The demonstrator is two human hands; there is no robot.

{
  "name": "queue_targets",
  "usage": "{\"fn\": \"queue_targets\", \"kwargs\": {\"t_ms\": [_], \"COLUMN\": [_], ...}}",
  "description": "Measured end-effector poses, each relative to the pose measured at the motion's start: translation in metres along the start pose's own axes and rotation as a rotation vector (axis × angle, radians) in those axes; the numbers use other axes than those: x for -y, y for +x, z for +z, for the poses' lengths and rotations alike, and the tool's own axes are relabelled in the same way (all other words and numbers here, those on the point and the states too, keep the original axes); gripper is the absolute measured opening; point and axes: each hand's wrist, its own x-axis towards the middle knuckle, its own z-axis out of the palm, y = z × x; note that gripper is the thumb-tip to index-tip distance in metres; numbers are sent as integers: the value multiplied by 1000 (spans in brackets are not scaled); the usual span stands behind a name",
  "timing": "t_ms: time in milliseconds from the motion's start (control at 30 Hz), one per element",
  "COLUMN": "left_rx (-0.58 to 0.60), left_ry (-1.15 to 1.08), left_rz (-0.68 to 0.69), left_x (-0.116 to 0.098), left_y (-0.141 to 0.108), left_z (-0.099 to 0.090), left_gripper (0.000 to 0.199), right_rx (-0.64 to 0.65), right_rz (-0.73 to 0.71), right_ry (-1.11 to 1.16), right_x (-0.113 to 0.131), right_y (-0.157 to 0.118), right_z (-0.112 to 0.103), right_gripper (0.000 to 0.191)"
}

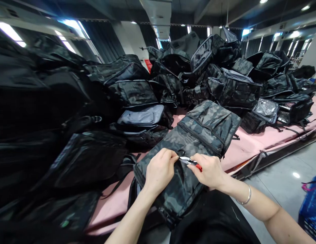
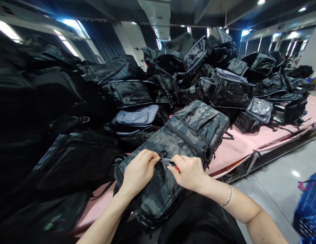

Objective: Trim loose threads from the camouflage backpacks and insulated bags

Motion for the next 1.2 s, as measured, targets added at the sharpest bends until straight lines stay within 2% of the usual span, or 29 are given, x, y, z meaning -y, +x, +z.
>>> {"fn": "queue_targets", "kwargs": {"t_ms": [233, 467, 567, 667, 767, 833, 933, 1000, 1067, 1133, 1200], "left_rx": [-75, -113, -133, -135, -95, -55, 77, 123, 106, 62, -3], "left_ry": [70, 177, 105, -92, -327, -449, -608, -626, -558, -473, -403], "left_rz": [60, 136, 81, 12, -7, -31, -12, 21, 20, -15, -75], "left_x": [-3, -9, -9, -13, -24, -32, -42, -49, -56, -63, -67], "left_y": [-1, -2, -3, -5, -8, -11, -18, -24, -32, -45, -64], "left_z": [0, 0, -3, -13, -26, -33, -36, -35, -35, -36, -37], "left_gripper": [20, 18, 17, 18, 19, 20, 29, 27, 11, 38, 43], "right_rx": [78, 62, 21, -141, -285, -303, -274, -247, -234, -232, -215], "right_rz": [-7, -8, 5, 95, 243, 336, 399, 399, 384, 343, 277], "right_ry": [-108, -163, -44, 191, 369, 431, 508, 542, 560, 593, 645], "right_x": [7, 12, 5, -9, -26, -36, -45, -48, -53, -59, -66], "right_y": [0, 2, 2, -2, -8, -14, -22, -28, -34, -40, -45], "right_z": [-5, -1, -3, -13, -23, -27, -26, -22, -18, -14, -10], "right_gripper": [22, 18, 19, 20, 20, 22, 23, 24, 24, 27, 29]}}
